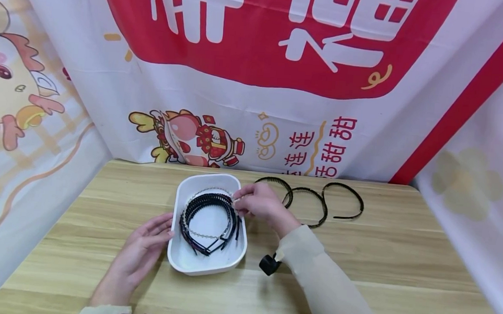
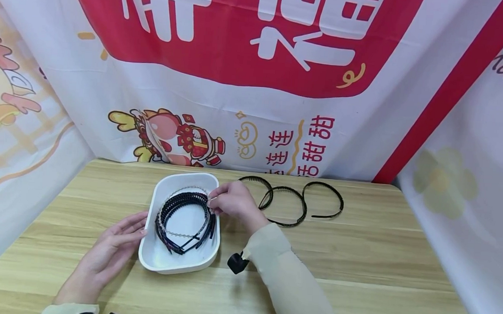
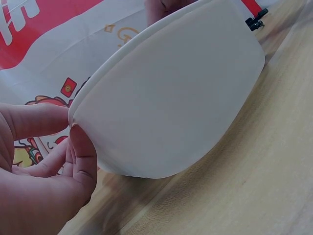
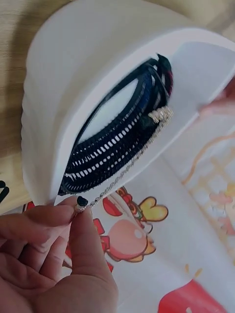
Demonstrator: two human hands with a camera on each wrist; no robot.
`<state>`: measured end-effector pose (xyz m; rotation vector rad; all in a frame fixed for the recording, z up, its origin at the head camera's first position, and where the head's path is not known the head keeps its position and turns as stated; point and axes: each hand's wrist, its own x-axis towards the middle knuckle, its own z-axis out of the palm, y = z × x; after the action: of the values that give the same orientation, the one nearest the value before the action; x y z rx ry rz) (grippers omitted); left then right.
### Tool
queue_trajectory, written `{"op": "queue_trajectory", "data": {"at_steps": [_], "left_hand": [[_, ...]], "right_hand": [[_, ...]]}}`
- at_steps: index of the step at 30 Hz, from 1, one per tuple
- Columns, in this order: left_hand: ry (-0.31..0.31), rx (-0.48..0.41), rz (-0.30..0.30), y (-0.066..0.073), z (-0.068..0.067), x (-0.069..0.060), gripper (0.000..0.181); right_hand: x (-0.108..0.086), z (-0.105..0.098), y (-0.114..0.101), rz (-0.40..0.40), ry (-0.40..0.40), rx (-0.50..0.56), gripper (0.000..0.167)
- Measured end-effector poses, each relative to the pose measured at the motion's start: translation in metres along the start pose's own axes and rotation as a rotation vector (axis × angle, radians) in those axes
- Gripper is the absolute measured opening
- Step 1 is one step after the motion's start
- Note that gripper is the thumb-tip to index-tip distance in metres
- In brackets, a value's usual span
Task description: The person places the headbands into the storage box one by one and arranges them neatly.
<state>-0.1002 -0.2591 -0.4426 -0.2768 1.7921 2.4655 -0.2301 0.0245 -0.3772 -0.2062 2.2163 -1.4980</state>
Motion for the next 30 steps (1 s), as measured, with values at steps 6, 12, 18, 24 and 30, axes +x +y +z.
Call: {"op": "queue_trajectory", "data": {"at_steps": [6,12,18,24,30], "left_hand": [[-0.001,-0.002,0.001,0.000,0.000,0.000,0.044],[0.006,0.000,-0.006,0.001,0.001,0.001,0.044],[0.005,-0.001,0.000,0.001,0.000,0.001,0.044],[0.008,-0.007,-0.013,0.002,-0.001,0.000,0.044],[0.010,-0.011,-0.020,0.002,0.000,0.000,0.044]], "right_hand": [[-0.001,0.008,-0.009,-0.091,0.121,-0.315,0.015],[-0.005,0.016,-0.019,-0.139,0.217,-0.606,0.011],[-0.005,0.024,-0.024,-0.158,0.232,-0.750,0.014],[-0.003,0.036,-0.027,-0.161,0.254,-0.925,0.028],[-0.002,0.043,-0.027,-0.168,0.268,-1.018,0.024]]}}
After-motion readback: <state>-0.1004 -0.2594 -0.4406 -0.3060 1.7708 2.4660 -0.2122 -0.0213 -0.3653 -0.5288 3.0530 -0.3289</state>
